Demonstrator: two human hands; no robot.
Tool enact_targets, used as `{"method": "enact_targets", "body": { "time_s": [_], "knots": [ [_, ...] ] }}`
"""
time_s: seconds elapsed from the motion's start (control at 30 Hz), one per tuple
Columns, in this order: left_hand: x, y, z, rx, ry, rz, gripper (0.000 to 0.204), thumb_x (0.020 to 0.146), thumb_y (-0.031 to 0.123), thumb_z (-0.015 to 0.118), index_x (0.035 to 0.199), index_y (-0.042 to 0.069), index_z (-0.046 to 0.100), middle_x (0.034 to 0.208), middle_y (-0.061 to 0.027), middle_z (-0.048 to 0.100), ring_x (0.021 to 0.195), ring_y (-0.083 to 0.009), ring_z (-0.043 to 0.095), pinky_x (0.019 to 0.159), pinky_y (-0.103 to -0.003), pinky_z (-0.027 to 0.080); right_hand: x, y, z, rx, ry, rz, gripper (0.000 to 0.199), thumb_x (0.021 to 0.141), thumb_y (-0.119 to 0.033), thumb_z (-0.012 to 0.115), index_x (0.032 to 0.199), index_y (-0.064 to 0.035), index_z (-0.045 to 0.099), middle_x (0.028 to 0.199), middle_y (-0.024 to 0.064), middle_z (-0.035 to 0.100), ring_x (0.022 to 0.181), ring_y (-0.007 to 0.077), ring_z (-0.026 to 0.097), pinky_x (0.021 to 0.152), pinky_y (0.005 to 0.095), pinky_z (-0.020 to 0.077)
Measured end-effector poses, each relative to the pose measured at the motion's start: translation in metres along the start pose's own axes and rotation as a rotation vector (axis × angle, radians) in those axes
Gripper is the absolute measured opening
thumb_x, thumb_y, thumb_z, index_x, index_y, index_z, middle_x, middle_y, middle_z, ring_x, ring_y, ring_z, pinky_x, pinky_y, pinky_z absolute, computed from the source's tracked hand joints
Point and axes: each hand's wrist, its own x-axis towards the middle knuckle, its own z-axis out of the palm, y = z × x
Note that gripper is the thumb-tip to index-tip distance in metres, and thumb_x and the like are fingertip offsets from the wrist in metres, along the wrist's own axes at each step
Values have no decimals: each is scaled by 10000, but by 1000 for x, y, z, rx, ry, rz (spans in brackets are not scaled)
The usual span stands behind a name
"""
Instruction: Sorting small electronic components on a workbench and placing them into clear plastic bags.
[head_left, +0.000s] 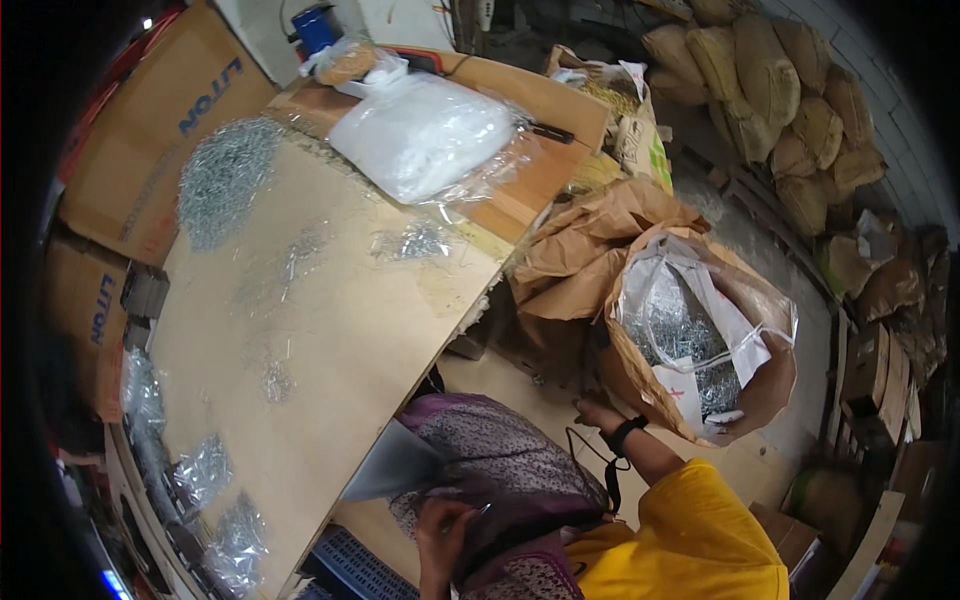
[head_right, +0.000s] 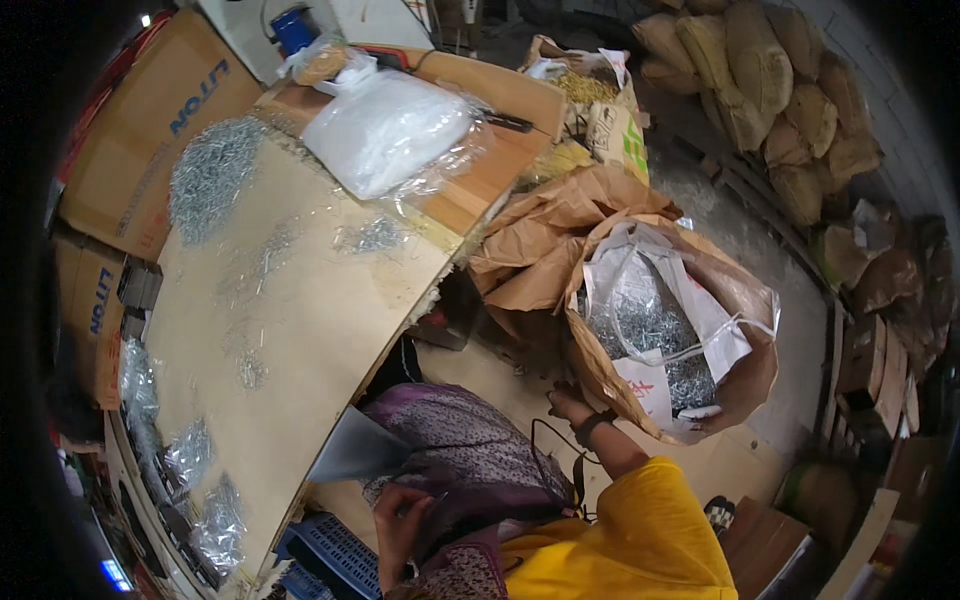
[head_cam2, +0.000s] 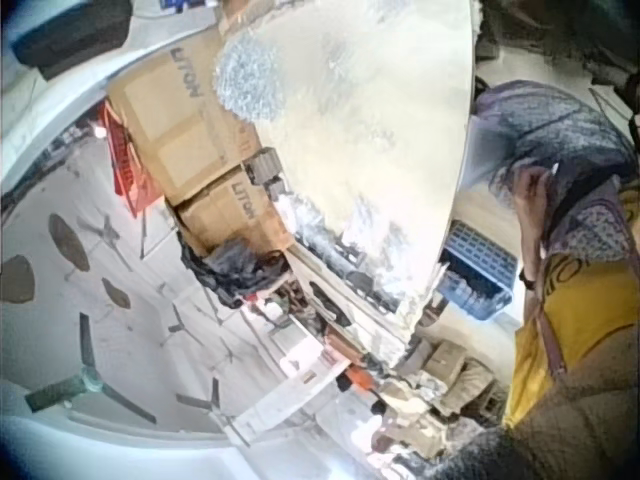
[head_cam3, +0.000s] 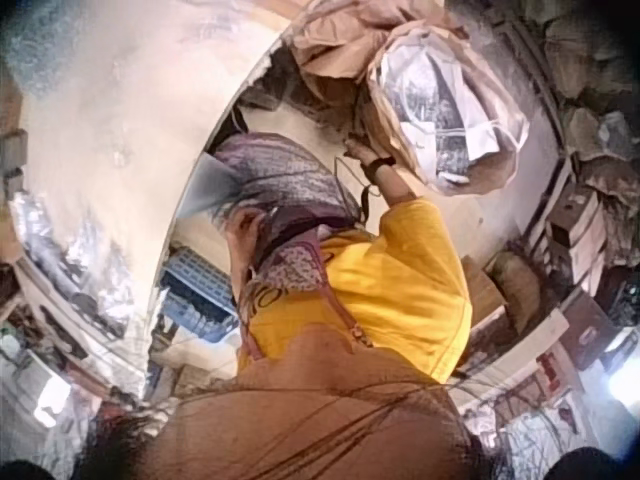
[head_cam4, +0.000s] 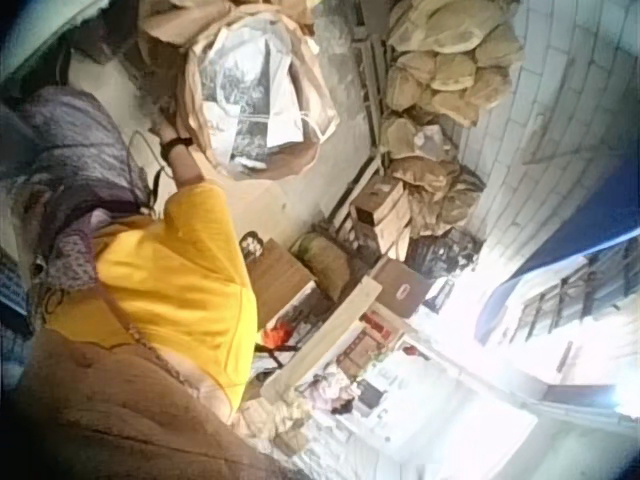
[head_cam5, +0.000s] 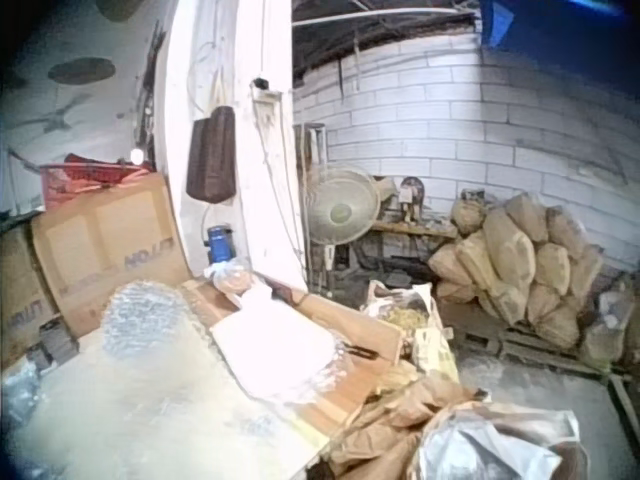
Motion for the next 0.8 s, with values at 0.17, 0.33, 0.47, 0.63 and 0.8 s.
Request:
{"method": "enact_targets", "body": {
  "time_s": [0.17, 0.33, 0.47, 0.63, 0.8],
  "knots": [
    [8, -2, 5, -7, 44, -73, 139, 717, -19, 697, 833, 15, 629, 850, -118, 620, 809, -269, 613, 739, -333, 489, -6, -6, 0, 381, -292, 134, 438, 802, -315, 668, 1172, -89, 604, 1132, 194, 608, 1079, 351, 569, 892, 441, 450],
    [13, -3, 9, 65, 8, -32, 133, 720, -12, 690, 832, 16, 624, 847, -120, 615, 822, -274, 607, 739, -342, 482, -11, -50, -52, 663, -145, -65, 374, 891, -239, 583, 1210, -44, 571, 1196, 179, 588, 1106, 339, 556, 949, 392, 430],
    [15, -2, 11, 53, -4, -60, 123, 722, -23, 679, 822, 15, 618, 834, -121, 612, 805, -278, 607, 730, -345, 479, -42, -122, -177, 1134, -4, -432, 461, 880, -298, 629, 1252, -43, 531, 1170, 194, 593, 1092, 325, 568, 915, 386, 453],
    [18, 0, 12, 78, -37, -18, 100, 778, -28, 660, 860, -4, 606, 850, -82, 622, 774, -150, 613, 684, -265, 490, -56, -173, -210, 1101, 9, -835, 393, 871, -202, 631, 1220, -42, 547, 1162, 163, 592, 1107, 320, 545, 948, 397, 432],
    [18, 6, 9, -2, 108, -163, 85, 806, -45, 634, 870, -28, 581, 818, -88, 634, 749, -130, 621, 678, -252, 497, -55, -191, -211, 1169, 171, -750, 191, 821, -134, 639, 967, -27, 581, 921, 162, 606, 940, 351, 586, 761, 418, 459]
  ]
}}
